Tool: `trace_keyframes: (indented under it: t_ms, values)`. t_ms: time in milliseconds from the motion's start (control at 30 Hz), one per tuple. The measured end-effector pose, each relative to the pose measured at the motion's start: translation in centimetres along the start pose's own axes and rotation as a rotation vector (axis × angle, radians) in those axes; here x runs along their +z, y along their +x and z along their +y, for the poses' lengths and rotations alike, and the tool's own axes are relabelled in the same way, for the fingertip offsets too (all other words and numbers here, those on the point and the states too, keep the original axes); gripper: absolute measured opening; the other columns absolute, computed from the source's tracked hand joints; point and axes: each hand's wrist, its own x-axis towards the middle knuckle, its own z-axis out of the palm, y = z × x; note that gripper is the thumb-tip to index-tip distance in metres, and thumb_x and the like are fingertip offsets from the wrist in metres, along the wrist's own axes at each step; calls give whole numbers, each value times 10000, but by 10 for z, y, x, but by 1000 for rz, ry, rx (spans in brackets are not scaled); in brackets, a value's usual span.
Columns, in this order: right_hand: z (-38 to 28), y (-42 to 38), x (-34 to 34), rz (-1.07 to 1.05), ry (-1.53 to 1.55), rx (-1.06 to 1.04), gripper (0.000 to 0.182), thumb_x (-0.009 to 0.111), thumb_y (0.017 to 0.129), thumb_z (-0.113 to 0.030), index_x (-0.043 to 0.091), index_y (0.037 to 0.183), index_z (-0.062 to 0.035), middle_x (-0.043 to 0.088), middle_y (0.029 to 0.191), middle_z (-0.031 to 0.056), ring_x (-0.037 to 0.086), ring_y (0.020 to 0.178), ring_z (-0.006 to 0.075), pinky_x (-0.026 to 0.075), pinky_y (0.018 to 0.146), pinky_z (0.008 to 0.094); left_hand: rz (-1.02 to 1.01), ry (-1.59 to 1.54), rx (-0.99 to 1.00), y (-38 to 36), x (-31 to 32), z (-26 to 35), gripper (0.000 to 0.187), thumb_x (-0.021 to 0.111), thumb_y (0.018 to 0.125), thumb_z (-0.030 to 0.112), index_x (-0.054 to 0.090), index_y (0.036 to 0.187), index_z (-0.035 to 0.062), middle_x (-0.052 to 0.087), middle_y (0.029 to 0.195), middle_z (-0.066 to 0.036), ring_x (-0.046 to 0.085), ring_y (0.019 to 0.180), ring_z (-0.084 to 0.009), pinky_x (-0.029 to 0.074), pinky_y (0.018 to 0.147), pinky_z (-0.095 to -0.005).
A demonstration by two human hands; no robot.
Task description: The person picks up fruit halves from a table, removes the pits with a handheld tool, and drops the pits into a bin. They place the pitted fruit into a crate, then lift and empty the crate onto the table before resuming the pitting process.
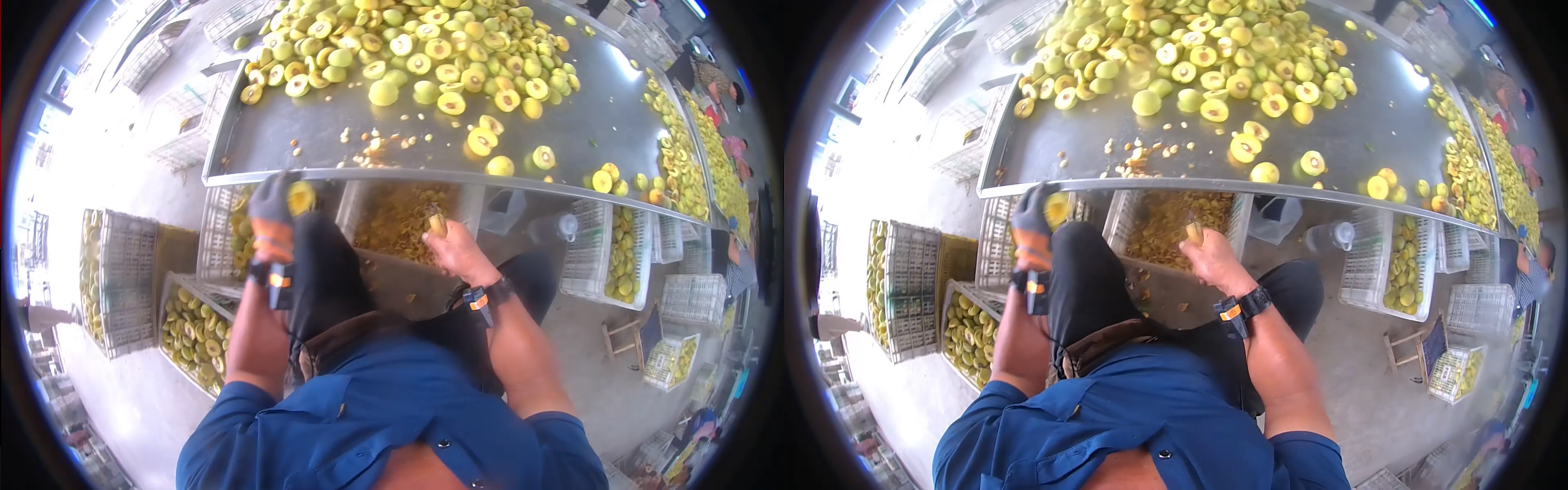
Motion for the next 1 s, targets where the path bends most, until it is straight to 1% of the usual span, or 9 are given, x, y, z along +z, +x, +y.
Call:
trace_keyframes:
  t_ms: [67, 133, 167, 267, 533, 633, 733, 967, 1000]
  values:
    - [-3, 6, -16, 168, -182, -225, 213, 668, 998, -215, 578, 933, -33, 599, 714, 96, 589, 566, 239, 466, 520, 386, 125, -604, -661, 4, -20, -16, 199, 639, 1044, 103, 760, 1131, -29, 782, 1053, -91, 697, 951, -155, 556, 865, -296]
    - [-10, 18, -37, 324, -371, -449, 280, 698, 968, -243, 623, 1000, 25, 678, 769, 189, 678, 674, 347, 541, 641, 448, 98, -271, -599, -7, -40, -75, 231, 653, 1044, 126, 754, 1146, -54, 780, 1060, -79, 688, 955, -135, 546, 877, -286]
    - [-25, 23, -50, 418, -478, -476, 318, 710, 944, -240, 638, 1065, 45, 703, 889, 273, 703, 871, 454, 549, 780, 491, 107, -257, -613, -10, -48, -79, 239, 656, 1043, 132, 755, 1161, -49, 782, 1069, -79, 688, 961, -136, 544, 883, -287]
    - [-63, 53, -91, 674, -634, -428, 325, 703, 938, -217, 631, 1067, 72, 696, 919, 342, 708, 906, 511, 566, 767, 545, 146, -140, -561, -19, -63, -78, 242, 663, 1034, 105, 748, 1218, -26, 767, 1115, -71, 684, 1012, -141, 542, 922, -290]
    - [-83, 131, -142, 540, -856, -327, 453, 753, 873, -267, 681, 1177, 61, 744, 1067, 297, 720, 1070, 444, 574, 953, 482, 182, -606, -629, -8, -30, -38, 224, 676, 1026, 85, 758, 1220, 10, 776, 1065, -57, 718, 894, -143, 575, 798, -274]
    - [-100, 114, -124, 454, -867, -171, 417, 748, 865, -253, 709, 1150, 49, 740, 1102, 297, 714, 1080, 448, 576, 957, 476, 63, -606, -614, 1, -18, 9, 218, 676, 1024, 84, 758, 1197, -20, 775, 1038, -85, 713, 893, -143, 577, 805, -272]
    - [-86, 112, -114, 593, -856, -291, 400, 753, 856, -243, 703, 1121, 53, 744, 1013, 270, 741, 962, 416, 593, 883, 471, -108, -600, -570, 7, -2, 62, 197, 676, 1015, 76, 771, 1163, -13, 772, 1019, -89, 693, 920, -124, 557, 801, -257]
    - [-115, 7, -18, 118, 181, -187, 367, 731, 1004, -305, 681, 1113, 41, 719, 895, 43, 664, 727, 202, 545, 689, 356, -225, -1134, -664, -6, 67, 136, 336, 634, 1052, 106, 649, 1376, 16, 752, 1124, -117, 740, 995, -196, 587, 861, -323]
    - [-113, -4, 0, 81, 193, -186, 370, 718, 1022, -317, 682, 1115, 39, 718, 901, 27, 663, 738, 190, 539, 693, 351, -136, -923, -411, -11, 78, 137, 336, 642, 1031, 108, 663, 1355, 19, 757, 1121, -124, 744, 987, -212, 589, 858, -334]
